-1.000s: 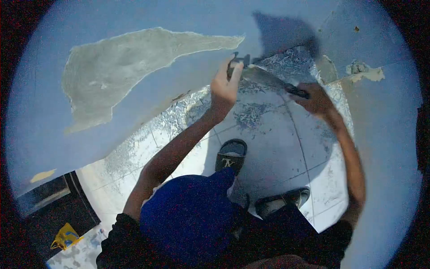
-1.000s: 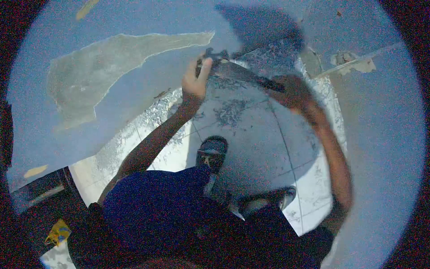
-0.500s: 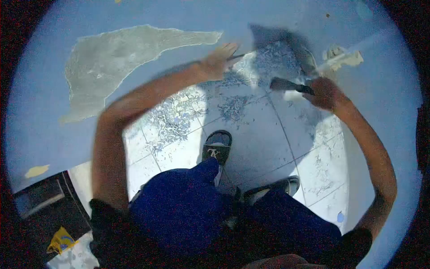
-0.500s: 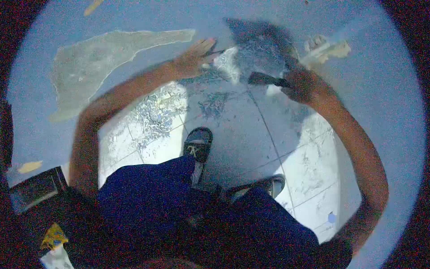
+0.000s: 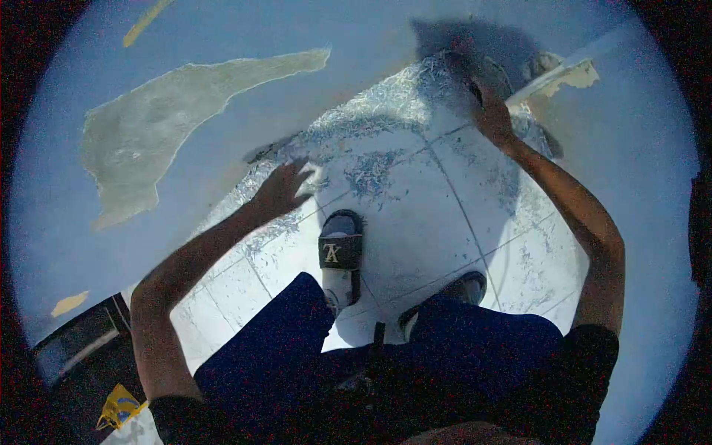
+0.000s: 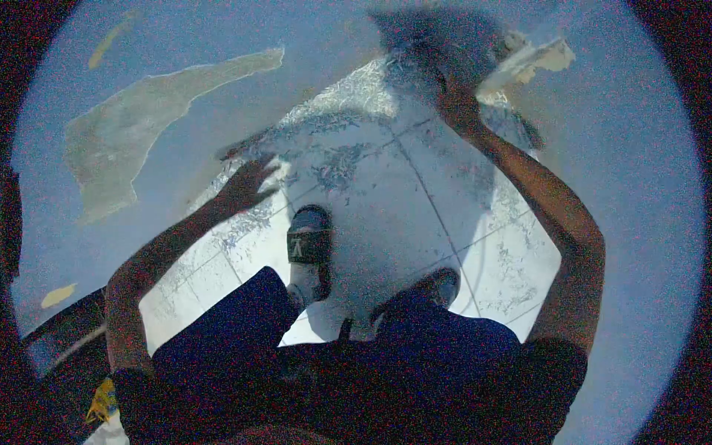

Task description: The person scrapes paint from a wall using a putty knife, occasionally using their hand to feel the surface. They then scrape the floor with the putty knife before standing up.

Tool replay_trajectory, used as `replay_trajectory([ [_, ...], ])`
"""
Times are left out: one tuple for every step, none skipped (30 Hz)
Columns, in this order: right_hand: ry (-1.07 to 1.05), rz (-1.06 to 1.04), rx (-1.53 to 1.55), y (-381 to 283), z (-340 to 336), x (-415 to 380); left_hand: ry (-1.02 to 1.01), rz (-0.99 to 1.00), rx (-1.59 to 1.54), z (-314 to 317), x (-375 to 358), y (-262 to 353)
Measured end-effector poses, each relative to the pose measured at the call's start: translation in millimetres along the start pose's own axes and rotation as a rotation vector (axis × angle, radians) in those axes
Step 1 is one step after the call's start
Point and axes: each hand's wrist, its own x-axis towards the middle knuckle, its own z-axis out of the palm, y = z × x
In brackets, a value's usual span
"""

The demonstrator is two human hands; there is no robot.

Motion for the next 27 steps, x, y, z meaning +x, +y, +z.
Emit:
replay_trajectory([
  [0.082,-0.002,0.054,12,32,5,-0.037,-0.056,-0.047,5,-16,4],
  [0.143,0.031,0.046,15,63,7,-0.075,-0.112,-0.092,7,-32,6],
  [0.208,0.062,0.039,14,95,10,-0.112,-0.170,-0.135,10,-47,7],
  [0.275,0.093,0.036,-5,103,16,-0.120,-0.227,-0.152,17,-63,2],
  [0.220,0.248,0.338,-21,108,18,-0.127,-0.286,-0.167,25,-78,-2],
  [0.146,0.399,0.641,-64,89,13,-0.135,-0.354,-0.185,32,-92,-2],
  [0.122,0.485,0.837,-88,88,7,-0.163,-0.447,-0.194,29,-103,5],
  [0.112,0.581,1.026,-111,87,0,-0.153,-0.489,-0.186,35,-116,10],
  [0.172,0.612,1.112,-127,98,-2,-0.137,-0.537,-0.170,47,-127,13],
  [0.233,0.644,1.198,-147,100,-3,-0.118,-0.582,-0.154,59,-138,15],
  [0.118,0.643,1.253,-165,98,-14,-0.053,-0.612,-0.180,69,-150,21],
  [0.020,0.630,1.300,-190,84,-20,-0.070,-0.648,-0.147,85,-154,21],
  [-0.072,0.614,1.338,-210,78,-17,-0.063,-0.694,-0.118,82,-152,23],
  [-0.158,0.591,1.391,-226,81,-19,-0.077,-0.737,-0.112,79,-154,36],
  [-0.265,0.566,1.442,-242,82,-29,-0.053,-0.747,-0.084,76,-157,51],
  [-0.367,0.542,1.493,-251,84,-38,-0.029,-0.753,-0.049,73,-155,56],
  [-0.415,0.517,1.434,-259,88,-45,0.029,-0.699,0.007,69,-156,57],
  [-0.464,0.495,1.373,-264,89,-50,0.087,-0.657,0.031,53,-152,59],
  [-0.500,0.460,1.316,-270,88,-51,0.123,-0.631,0.056,35,-144,56],
  [-0.536,0.441,1.280,-273,84,-50,0.150,-0.639,0.090,14,-130,51],
  [-0.553,0.422,1.248,-272,79,-48,0.271,-0.609,0.148,-2,-118,41],
  [-0.571,0.431,1.221,-267,77,-51,0.345,-0.602,0.205,-21,-104,35],
  [-0.593,0.529,1.297,-258,82,-48,0.420,-0.572,0.254,-43,-86,29],
  [-0.665,0.564,1.262,-248,81,-44,0.522,-0.532,0.304,-64,-68,19],
  [-0.727,0.585,1.210,-233,74,-39,0.581,-0.479,0.310,-81,-55,13],
  [-0.801,0.602,1.142,-221,68,-36,0.582,-0.343,0.373,-98,-41,6],
  [-0.809,0.495,1.094,-217,35,-37,0.558,-0.222,0.420,-111,-33,2],
])
